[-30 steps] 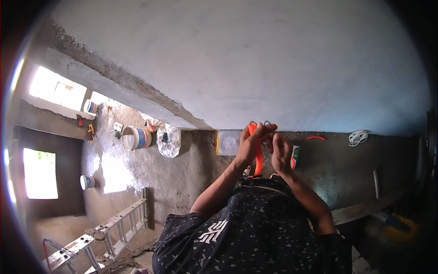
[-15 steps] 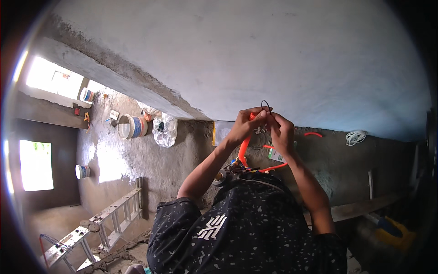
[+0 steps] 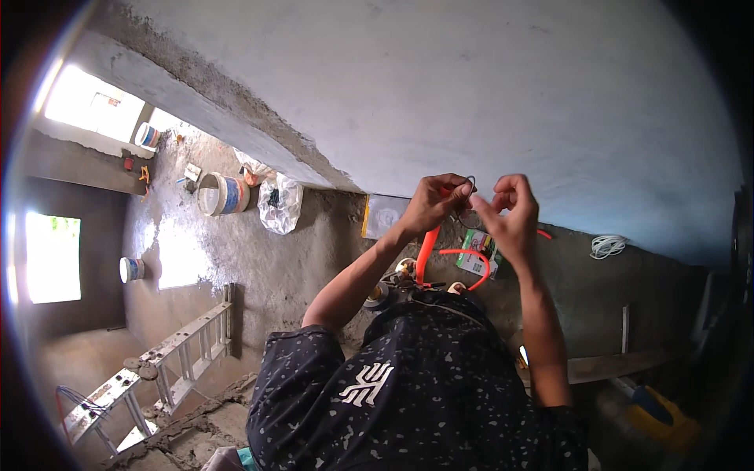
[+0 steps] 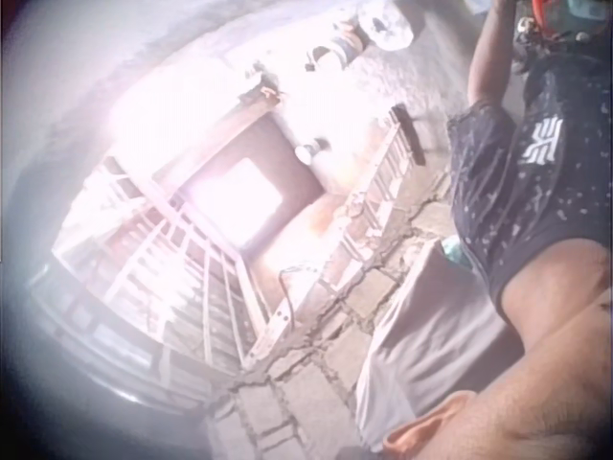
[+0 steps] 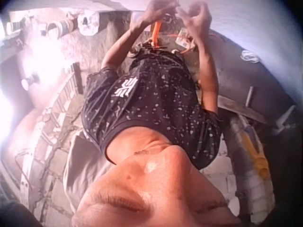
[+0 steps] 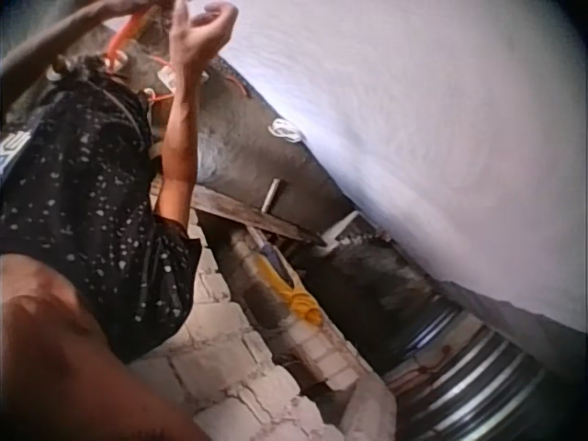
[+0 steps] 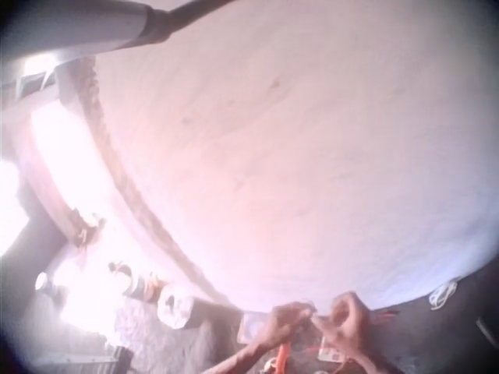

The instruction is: The person prepares electrical wiring by cutting a wire with pliers and then wrapping a section of the wire with adhesive tape.

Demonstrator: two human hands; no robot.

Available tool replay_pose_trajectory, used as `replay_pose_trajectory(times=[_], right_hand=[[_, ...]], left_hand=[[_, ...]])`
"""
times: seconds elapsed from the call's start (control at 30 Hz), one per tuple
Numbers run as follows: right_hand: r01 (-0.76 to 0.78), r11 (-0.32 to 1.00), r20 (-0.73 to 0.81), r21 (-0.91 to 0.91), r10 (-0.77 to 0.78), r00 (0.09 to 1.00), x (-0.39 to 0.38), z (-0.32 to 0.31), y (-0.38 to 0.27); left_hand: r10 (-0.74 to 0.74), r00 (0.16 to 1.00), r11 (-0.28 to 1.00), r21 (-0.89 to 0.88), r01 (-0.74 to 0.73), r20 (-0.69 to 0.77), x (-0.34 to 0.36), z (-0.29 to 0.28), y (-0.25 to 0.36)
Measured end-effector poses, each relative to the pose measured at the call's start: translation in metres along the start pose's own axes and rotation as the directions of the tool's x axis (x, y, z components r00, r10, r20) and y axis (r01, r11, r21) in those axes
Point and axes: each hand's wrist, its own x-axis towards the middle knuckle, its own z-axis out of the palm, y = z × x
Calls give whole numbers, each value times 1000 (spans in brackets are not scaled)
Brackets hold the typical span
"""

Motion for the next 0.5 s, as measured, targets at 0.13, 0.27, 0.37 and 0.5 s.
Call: replay_pose_trajectory(times=[0.13, 0.27, 0.37, 0.5], right_hand=[[-136, 980, 240, 147, 98, 966, 18, -15, 1], [-176, 983, 314, -47, 182, 932, 22, -19, -4], [-241, 970, 280, -24, 238, 930, 19, -26, -6], [-70, 991, 259, -113, 98, 961, 14, -13, 1]], left_hand=[[-174, 984, 984, 35, 173, 36, -6, 13, 16], [-222, 971, 974, -29, 226, 90, -9, 19, 8], [-188, 935, 961, -137, 238, 302, -6, 12, 13], [-205, 914, 970, 195, 143, 349, -3, -3, 18]])
